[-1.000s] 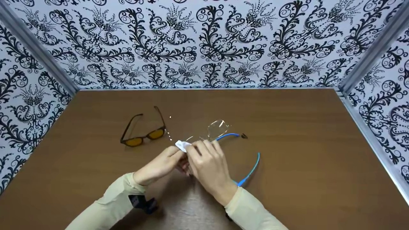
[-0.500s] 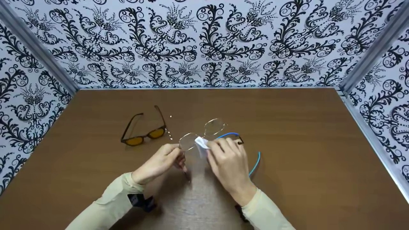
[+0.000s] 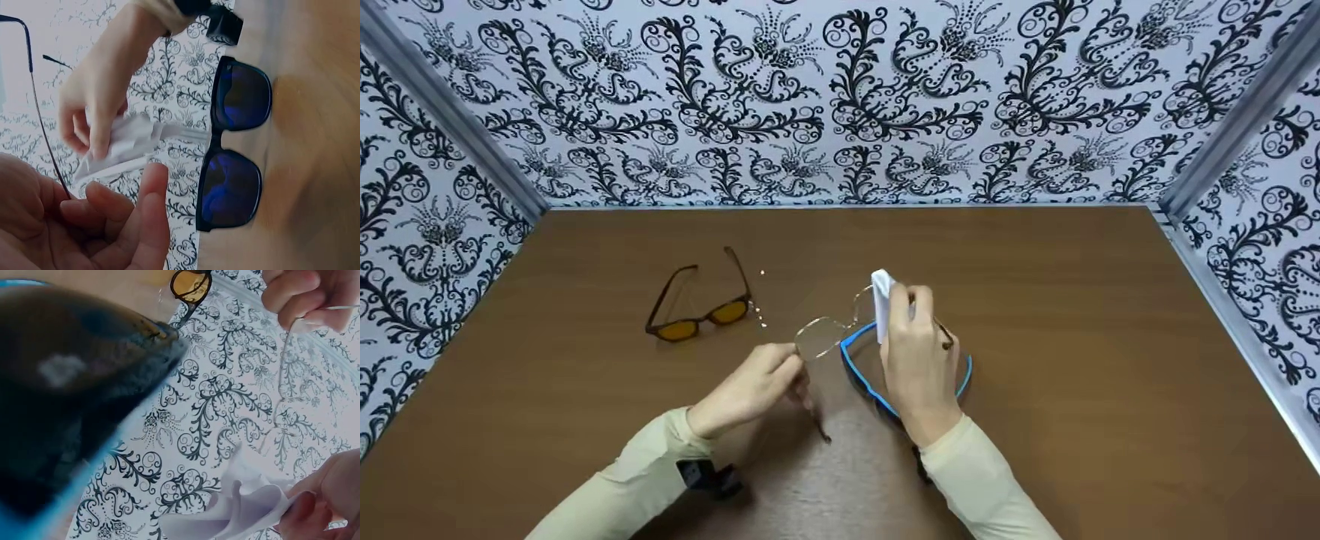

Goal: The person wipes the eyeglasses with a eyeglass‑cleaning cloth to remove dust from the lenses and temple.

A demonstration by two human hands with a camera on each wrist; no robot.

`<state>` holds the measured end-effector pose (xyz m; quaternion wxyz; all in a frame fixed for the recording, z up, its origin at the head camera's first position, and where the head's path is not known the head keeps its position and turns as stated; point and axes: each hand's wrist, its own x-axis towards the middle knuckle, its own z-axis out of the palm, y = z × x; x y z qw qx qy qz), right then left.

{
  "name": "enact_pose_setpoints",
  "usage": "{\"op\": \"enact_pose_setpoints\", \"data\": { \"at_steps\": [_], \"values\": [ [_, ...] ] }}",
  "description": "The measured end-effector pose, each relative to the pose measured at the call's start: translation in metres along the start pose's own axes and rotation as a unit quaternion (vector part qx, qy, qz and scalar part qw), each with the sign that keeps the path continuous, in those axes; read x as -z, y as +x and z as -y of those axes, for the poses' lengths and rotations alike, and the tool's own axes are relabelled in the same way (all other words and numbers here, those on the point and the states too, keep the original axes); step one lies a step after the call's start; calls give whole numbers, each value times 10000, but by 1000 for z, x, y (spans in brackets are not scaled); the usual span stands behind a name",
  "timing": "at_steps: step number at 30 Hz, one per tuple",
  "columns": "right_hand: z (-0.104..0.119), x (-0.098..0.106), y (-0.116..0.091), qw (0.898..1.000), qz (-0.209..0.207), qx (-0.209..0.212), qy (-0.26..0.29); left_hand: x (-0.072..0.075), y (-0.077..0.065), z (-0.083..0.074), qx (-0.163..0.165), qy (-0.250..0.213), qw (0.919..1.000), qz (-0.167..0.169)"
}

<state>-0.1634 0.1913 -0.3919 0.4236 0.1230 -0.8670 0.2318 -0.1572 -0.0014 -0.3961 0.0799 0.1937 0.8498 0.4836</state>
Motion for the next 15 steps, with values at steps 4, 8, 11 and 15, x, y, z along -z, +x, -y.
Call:
{"op": "enact_pose_setpoints", "data": {
  "at_steps": [4, 8, 11, 15],
  "values": [
    [0, -5, 2, 9989, 256, 115, 370, -4, 0, -3, -202, 270, 9994, -78],
    [-2, -6, -1, 9952, 662, 347, 633, -4, 1, -3, -223, 168, 9994, -224],
    [-3, -4, -3, 9964, 729, 347, 257, -2, 1, -2, -183, 128, 9995, -229],
    [-2, -3, -1, 9973, 532, 70, -498, -2, -1, -2, -264, 470, 9985, -115]
  ]
}}
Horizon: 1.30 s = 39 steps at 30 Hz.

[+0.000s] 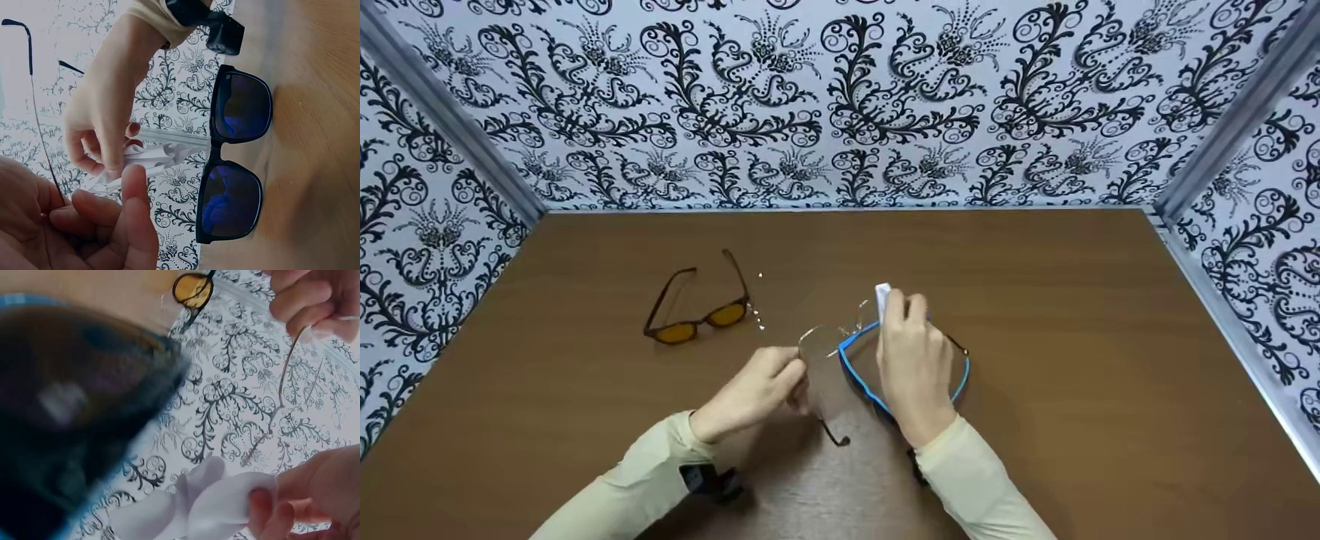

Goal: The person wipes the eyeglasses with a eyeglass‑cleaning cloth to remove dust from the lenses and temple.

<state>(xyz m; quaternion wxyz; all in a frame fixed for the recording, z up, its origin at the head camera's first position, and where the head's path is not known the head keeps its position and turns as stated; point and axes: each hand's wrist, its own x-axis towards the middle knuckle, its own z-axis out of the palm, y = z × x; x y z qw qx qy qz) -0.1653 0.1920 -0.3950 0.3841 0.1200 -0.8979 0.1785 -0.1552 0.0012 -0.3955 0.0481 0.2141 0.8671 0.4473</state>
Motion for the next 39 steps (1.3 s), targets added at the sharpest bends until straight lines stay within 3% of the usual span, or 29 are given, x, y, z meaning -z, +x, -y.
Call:
{"op": "enact_pose_setpoints", "data": {
  "at_steps": [2, 5, 11, 19, 27, 31, 35, 39],
  "values": [
    [2, 0, 3, 9998, -38, -111, -160, 0, 0, -1, -114, 241, 9996, 2],
    [4, 1, 7, 10000, 10, -70, 23, -1, 0, -1, -255, 510, 9983, -100],
    [5, 4, 9, 9954, 522, 186, 780, 1, 1, 1, -156, 410, 9985, -333],
    [4, 5, 10, 9993, 346, -144, -58, 0, -1, 0, -265, 473, 9985, -56],
    [4, 7, 14, 9937, 608, 478, 816, 1, 2, 2, -155, 345, 9990, -256],
    [1, 9, 10, 9955, 640, 434, 539, 3, 2, 4, -182, 337, 9989, -253],
    [-2, 7, 10, 9990, 381, 218, 32, 3, 0, 2, -198, 414, 9989, -114],
    [-3, 5, 12, 9991, 268, 212, 260, 0, -1, 3, -179, 448, 9988, -115]
  ]
}}
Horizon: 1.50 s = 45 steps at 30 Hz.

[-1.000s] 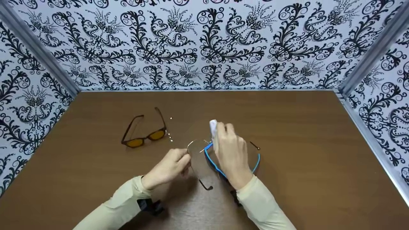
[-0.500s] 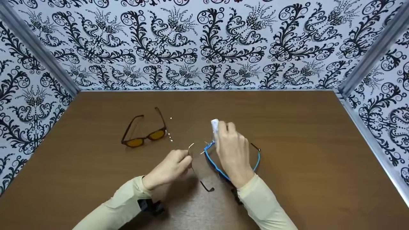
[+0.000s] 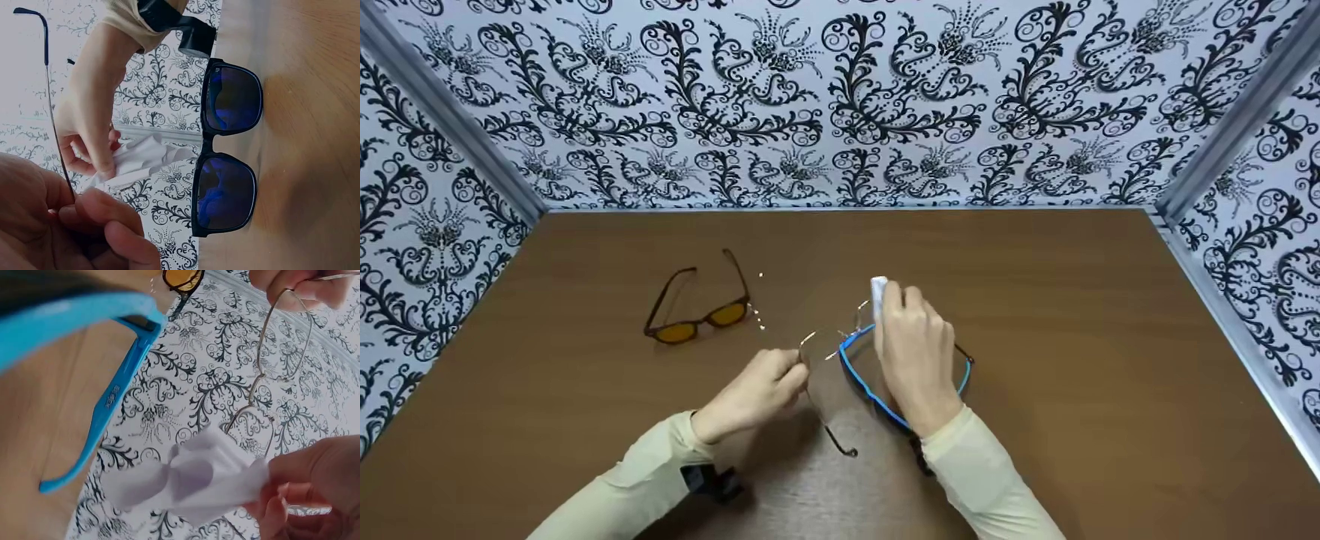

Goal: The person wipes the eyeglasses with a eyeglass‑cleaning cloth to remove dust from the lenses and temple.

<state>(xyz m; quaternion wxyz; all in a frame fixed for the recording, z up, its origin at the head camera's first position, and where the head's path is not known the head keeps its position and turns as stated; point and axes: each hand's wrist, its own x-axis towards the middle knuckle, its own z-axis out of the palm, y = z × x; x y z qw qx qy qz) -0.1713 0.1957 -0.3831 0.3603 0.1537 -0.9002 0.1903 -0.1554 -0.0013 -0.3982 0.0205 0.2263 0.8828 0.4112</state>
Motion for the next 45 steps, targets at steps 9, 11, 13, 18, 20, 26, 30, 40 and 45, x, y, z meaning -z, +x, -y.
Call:
{"op": "enact_pose_setpoints", "data": {
  "at_steps": [9, 11, 13, 18, 20, 26, 30, 40, 45],
  "values": [
    [1, 2, -7, 9988, 137, 49, 465, -5, 2, 3, -5, -175, 9998, -133],
    [0, 3, -7, 9996, -5, -104, 249, -5, 2, 1, -32, -155, 9998, -73],
    [-1, 3, -7, 9996, -169, -205, 92, -5, 3, -1, -104, -127, 9999, -46],
    [-3, 3, -3, 9985, -301, -32, 445, -7, 4, -5, -201, -108, 9997, -127],
    [-4, 3, -4, 9973, -153, 139, 710, -8, 5, -5, -187, -141, 9995, -207],
    [-4, 4, -8, 9983, -18, -24, 580, -9, 4, -2, -189, -153, 9995, -216],
    [-1, 3, -6, 9985, -368, -385, 109, -9, 4, -3, -216, -131, 9996, -121],
    [-1, 2, -9, 9967, -229, -7, 775, -8, 5, -4, -77, -180, 9996, -186],
    [-4, 3, -11, 9972, -620, -376, 160, -11, 4, -6, -160, -165, 9997, 52]
  ]
}}
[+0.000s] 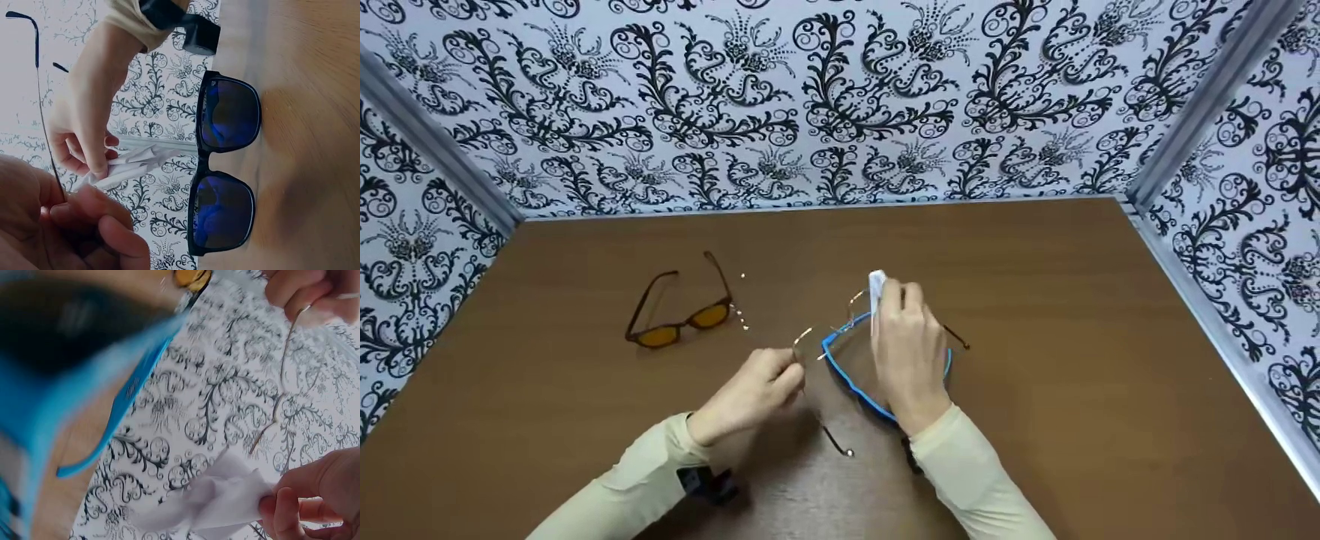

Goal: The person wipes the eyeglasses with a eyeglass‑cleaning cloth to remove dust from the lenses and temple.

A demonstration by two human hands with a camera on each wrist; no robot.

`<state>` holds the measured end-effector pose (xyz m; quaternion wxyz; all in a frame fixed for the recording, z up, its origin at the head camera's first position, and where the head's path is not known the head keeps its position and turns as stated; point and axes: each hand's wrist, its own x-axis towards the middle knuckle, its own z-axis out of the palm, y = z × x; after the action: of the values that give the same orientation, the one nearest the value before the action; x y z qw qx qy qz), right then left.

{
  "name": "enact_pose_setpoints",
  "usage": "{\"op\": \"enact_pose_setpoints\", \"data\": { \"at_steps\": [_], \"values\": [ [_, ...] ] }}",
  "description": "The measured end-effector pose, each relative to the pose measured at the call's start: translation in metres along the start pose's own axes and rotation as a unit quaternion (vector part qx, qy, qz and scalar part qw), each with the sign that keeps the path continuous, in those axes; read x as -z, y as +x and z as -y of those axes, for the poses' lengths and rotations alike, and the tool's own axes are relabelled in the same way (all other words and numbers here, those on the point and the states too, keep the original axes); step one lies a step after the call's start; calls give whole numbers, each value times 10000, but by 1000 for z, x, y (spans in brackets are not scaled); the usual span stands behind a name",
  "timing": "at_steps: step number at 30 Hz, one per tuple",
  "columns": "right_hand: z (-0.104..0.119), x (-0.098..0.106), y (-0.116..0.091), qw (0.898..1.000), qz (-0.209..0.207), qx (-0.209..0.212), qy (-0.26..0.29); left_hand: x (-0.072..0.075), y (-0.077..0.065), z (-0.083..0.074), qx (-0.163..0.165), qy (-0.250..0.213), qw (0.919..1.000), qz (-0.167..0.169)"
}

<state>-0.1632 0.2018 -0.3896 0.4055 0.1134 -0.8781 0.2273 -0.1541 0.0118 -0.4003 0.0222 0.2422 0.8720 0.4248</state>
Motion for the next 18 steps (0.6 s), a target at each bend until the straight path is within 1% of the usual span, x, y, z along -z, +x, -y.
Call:
{"op": "enact_pose_setpoints", "data": {
  "at_steps": [2, 3, 7, 10, 13, 18],
  "values": [
    [0, -1, 1, 10000, -63, 15, 47, -1, 0, 0, -9, 17, 10000, 42],
    [0, -2, 2, 9999, -34, 91, 139, -1, 0, 0, 11, 28, 10000, 42],
    [0, -3, 2, 9976, 321, 422, 452, 0, 0, 1, 134, -9, 9999, -64],
    [-3, -2, 1, 9972, 478, 452, 349, 2, -1, 3, 171, -39, 9998, -97],
    [-4, -2, -1, 9986, 325, 380, 191, 3, -1, 5, 128, -6, 9999, -94],
    [2, 5, 0, 9984, -27, 451, 350, 4, -1, 7, 68, 12, 9999, -114]
  ]
}}
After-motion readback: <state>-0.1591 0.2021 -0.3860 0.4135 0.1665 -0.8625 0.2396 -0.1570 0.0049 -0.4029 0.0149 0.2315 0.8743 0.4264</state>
